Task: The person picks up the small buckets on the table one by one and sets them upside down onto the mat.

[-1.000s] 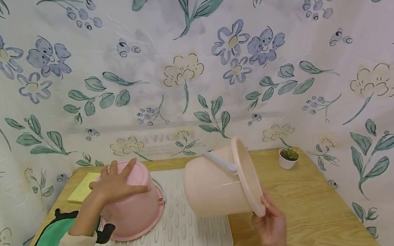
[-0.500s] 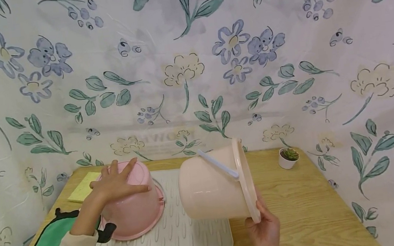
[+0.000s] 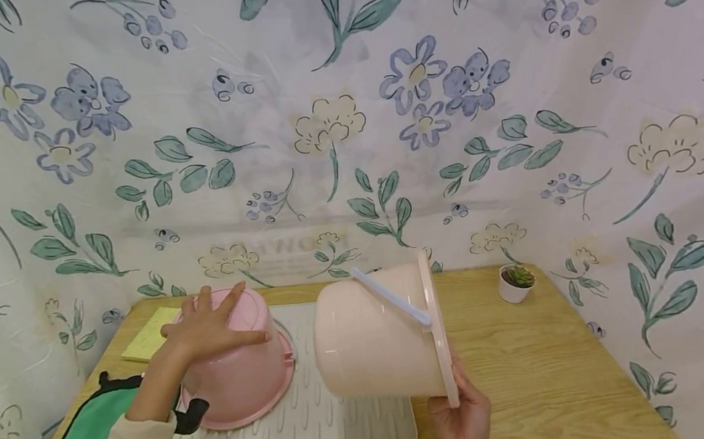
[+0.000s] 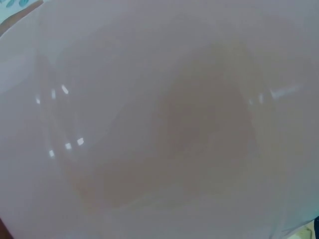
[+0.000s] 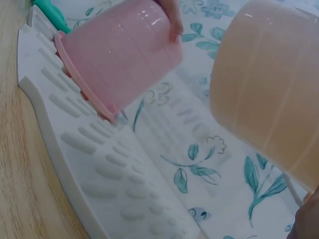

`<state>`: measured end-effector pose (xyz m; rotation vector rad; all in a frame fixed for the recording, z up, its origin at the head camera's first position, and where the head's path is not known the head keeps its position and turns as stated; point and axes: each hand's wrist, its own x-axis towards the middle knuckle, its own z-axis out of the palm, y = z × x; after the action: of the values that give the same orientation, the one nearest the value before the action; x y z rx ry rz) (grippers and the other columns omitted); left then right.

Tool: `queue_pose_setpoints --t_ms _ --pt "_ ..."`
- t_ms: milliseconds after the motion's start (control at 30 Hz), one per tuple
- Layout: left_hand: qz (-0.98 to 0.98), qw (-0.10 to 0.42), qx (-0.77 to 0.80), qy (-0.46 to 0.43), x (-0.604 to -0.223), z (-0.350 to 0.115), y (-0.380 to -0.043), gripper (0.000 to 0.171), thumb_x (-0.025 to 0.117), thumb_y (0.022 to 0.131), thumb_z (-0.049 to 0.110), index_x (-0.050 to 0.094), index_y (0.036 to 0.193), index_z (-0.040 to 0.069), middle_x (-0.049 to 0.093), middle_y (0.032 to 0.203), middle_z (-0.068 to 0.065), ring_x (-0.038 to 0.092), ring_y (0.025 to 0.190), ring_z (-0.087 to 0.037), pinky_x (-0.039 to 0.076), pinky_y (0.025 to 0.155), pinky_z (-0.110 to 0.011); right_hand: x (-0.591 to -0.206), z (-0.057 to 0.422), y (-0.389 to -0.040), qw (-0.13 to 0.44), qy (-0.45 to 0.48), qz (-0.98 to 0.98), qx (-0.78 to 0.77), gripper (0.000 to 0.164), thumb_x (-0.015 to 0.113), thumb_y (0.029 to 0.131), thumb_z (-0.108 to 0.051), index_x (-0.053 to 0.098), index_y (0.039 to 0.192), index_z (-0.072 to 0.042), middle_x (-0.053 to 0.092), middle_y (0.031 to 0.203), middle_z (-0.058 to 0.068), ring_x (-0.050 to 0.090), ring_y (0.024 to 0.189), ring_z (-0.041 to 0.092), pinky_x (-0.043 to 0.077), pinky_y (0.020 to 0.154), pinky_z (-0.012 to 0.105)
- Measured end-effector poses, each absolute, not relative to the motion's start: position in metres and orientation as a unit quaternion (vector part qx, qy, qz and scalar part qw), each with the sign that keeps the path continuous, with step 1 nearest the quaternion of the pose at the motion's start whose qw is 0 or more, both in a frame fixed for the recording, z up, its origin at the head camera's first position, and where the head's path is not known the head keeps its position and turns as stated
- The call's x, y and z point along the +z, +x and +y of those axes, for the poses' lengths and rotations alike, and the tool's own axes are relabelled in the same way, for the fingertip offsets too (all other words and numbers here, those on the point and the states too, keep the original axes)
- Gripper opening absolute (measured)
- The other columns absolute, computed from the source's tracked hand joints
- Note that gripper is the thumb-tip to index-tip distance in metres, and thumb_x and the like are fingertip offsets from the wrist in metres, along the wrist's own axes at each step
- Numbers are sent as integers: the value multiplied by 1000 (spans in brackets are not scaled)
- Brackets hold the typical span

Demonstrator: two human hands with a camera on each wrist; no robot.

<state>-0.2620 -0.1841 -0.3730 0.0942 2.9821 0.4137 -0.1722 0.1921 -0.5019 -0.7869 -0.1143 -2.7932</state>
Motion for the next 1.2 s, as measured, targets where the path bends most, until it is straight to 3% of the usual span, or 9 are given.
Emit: queue_pose_setpoints --t_ms 433,533,633,800,900,1200 --pt "987 56 146 38 -377 -187 -263 115 57 73 84 19 160 19 1 157 -40 -3 141 -65 12 88 -91 -506 182 -167 129 -300 -62 -943 31 30 101 2 58 110 12 65 104 23 67 92 27 54 84 29" --pt "988 20 148 47 -381 -188 -262 111 54 76 84 20 160 20 2 158 -38 -6 143 -63 2 91 -90 -507 180 -167 134 -303 -73 -941 29 32 100 3 58 109 11 65 105 23 67 93 28 54 84 29" --pt "984 -54 155 69 -387 -186 -259 106 51 79 83 19 160 23 4 161 -33 -8 146 -58 -6 96 -87 -510 178 -165 140 -299 -79 -941 28 33 99 4 58 108 11 65 104 22 66 93 27 53 84 29" --pt "944 -166 244 149 -394 -168 -244 92 61 86 66 24 159 24 8 165 -20 -7 151 -47 -5 105 -81 -512 174 -163 153 -296 -91 -938 27 34 99 4 59 108 10 64 104 22 64 92 25 51 85 26" --pt "917 -186 297 192 -395 -154 -232 88 64 87 59 26 158 24 10 166 -16 -3 152 -42 -3 108 -78 -513 172 -162 156 -299 -94 -937 28 34 99 3 59 108 10 64 104 21 64 92 25 50 86 25" --pt "886 -204 337 243 -398 -127 -210 87 61 89 61 21 159 27 15 166 -9 6 154 -35 6 113 -72 -513 167 -161 164 -317 -87 -930 31 32 103 -2 60 110 8 65 106 19 65 94 22 49 86 22"
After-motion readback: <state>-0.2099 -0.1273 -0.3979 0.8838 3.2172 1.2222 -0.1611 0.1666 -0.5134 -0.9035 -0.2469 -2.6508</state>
